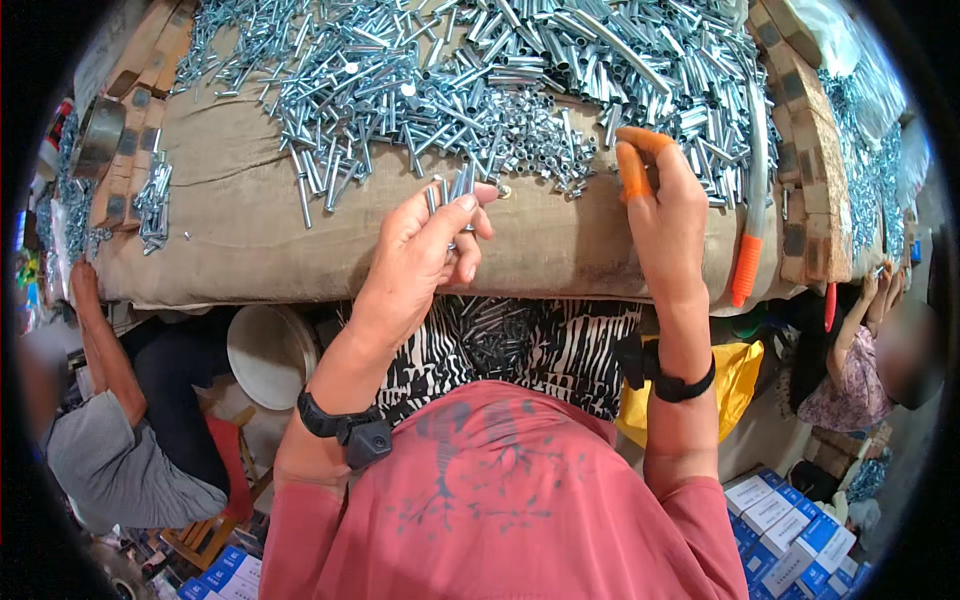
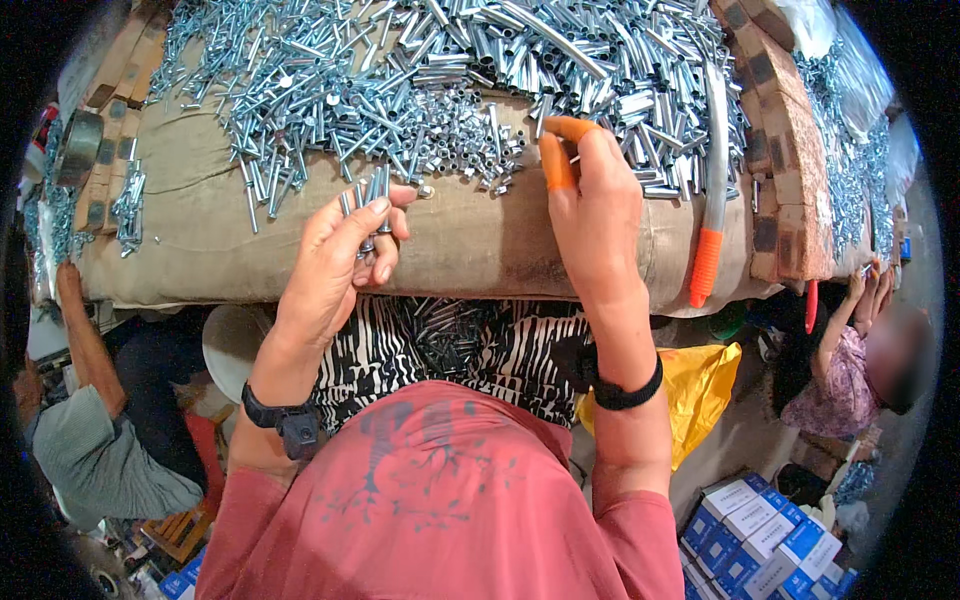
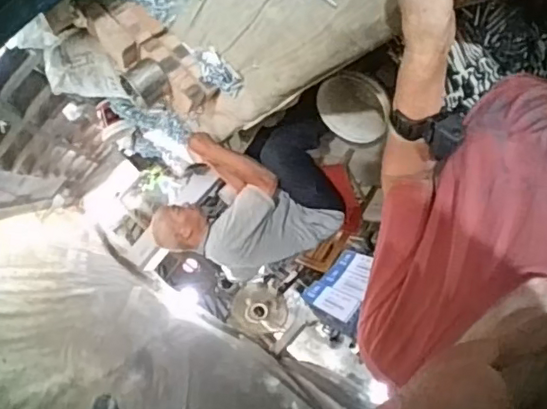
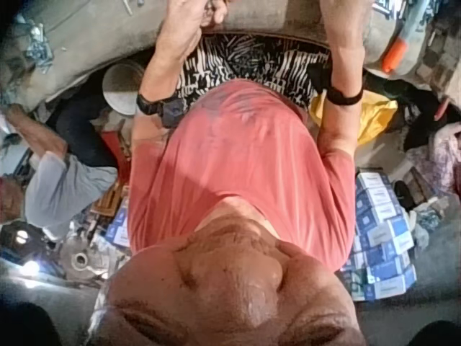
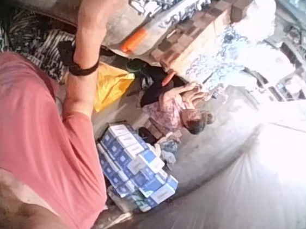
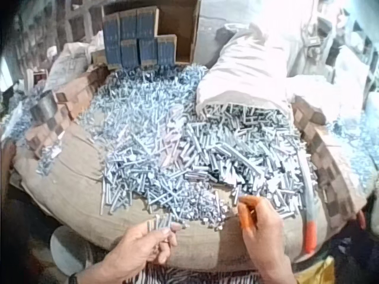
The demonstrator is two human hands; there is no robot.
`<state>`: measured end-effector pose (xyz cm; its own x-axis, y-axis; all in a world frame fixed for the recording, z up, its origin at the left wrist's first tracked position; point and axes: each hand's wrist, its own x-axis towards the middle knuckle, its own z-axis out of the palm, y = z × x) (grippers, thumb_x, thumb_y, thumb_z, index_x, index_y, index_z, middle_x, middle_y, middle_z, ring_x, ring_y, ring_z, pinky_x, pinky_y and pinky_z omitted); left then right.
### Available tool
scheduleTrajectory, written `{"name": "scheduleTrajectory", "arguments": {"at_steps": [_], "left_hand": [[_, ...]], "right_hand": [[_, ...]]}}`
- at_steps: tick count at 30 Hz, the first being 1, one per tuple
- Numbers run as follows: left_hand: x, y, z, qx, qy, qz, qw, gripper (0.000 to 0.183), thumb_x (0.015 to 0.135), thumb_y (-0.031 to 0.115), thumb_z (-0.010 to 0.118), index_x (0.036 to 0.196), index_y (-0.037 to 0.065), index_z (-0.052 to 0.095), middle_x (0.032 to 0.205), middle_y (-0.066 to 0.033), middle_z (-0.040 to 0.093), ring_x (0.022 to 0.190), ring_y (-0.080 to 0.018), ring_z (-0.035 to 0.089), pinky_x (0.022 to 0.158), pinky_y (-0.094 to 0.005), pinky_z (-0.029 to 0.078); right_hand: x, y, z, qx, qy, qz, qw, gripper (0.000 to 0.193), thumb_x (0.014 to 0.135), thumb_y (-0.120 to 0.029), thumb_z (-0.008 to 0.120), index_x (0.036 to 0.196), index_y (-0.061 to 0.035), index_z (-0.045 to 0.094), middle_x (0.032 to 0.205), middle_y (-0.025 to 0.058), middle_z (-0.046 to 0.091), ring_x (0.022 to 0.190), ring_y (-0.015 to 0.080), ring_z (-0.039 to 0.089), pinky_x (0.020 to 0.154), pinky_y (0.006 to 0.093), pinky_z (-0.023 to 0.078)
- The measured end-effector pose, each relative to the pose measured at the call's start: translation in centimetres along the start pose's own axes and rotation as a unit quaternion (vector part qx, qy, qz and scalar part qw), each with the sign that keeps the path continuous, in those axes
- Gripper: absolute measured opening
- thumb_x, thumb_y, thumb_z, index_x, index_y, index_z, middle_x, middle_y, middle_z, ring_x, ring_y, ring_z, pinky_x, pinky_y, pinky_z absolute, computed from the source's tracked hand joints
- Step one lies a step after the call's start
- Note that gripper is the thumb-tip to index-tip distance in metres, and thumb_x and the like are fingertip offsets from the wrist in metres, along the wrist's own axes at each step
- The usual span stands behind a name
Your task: Sorting and assembling bolts and washers on a work surface.
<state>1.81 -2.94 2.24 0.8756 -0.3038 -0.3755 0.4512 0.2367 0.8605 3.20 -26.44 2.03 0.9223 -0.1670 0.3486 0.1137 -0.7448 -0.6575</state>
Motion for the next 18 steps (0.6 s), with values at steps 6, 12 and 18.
{"name": "scheduleTrajectory", "arguments": {"at_steps": [6, 12, 18], "left_hand": [[0.0, -0.3, 0.2, -0.007, -0.009, 0.007, 1.000, 0.021, 0.096, 0.016, 0.059, 0.110, 0.000, 0.057, 0.081, -0.0036, 0.060, 0.052, -0.0034, 0.047, 0.045, -0.0161, 0.032], [-0.6, -0.6, 0.9, -0.089, -0.048, -0.014, 0.995, 0.017, 0.095, 0.016, 0.061, 0.103, 0.002, 0.056, 0.080, -0.0047, 0.060, 0.052, -0.0039, 0.046, 0.046, -0.0167, 0.033], [-0.5, -1.3, 1.2, -0.078, -0.056, 0.000, 0.995, 0.016, 0.095, 0.015, 0.061, 0.103, 0.003, 0.055, 0.081, -0.0054, 0.061, 0.052, -0.0043, 0.047, 0.046, -0.0171, 0.033]], "right_hand": [[1.7, 1.2, 1.9, -0.133, 0.027, 0.006, 0.991, 0.021, 0.086, -0.024, 0.070, 0.092, -0.0061, 0.062, 0.086, 0.0099, 0.065, 0.073, 0.0285, 0.065, 0.065, 0.0373, 0.049], [1.6, 0.3, 1.7, -0.107, 0.037, 0.038, 0.993, 0.027, 0.084, -0.030, 0.071, 0.093, -0.0077, 0.060, 0.085, 0.0097, 0.065, 0.075, 0.0288, 0.065, 0.065, 0.0393, 0.050], [2.9, 1.0, 2.0, -0.177, 0.025, 0.027, 0.983, 0.025, 0.084, -0.025, 0.071, 0.094, -0.0053, 0.059, 0.090, 0.0117, 0.065, 0.077, 0.0314, 0.065, 0.066, 0.0393, 0.051]]}}
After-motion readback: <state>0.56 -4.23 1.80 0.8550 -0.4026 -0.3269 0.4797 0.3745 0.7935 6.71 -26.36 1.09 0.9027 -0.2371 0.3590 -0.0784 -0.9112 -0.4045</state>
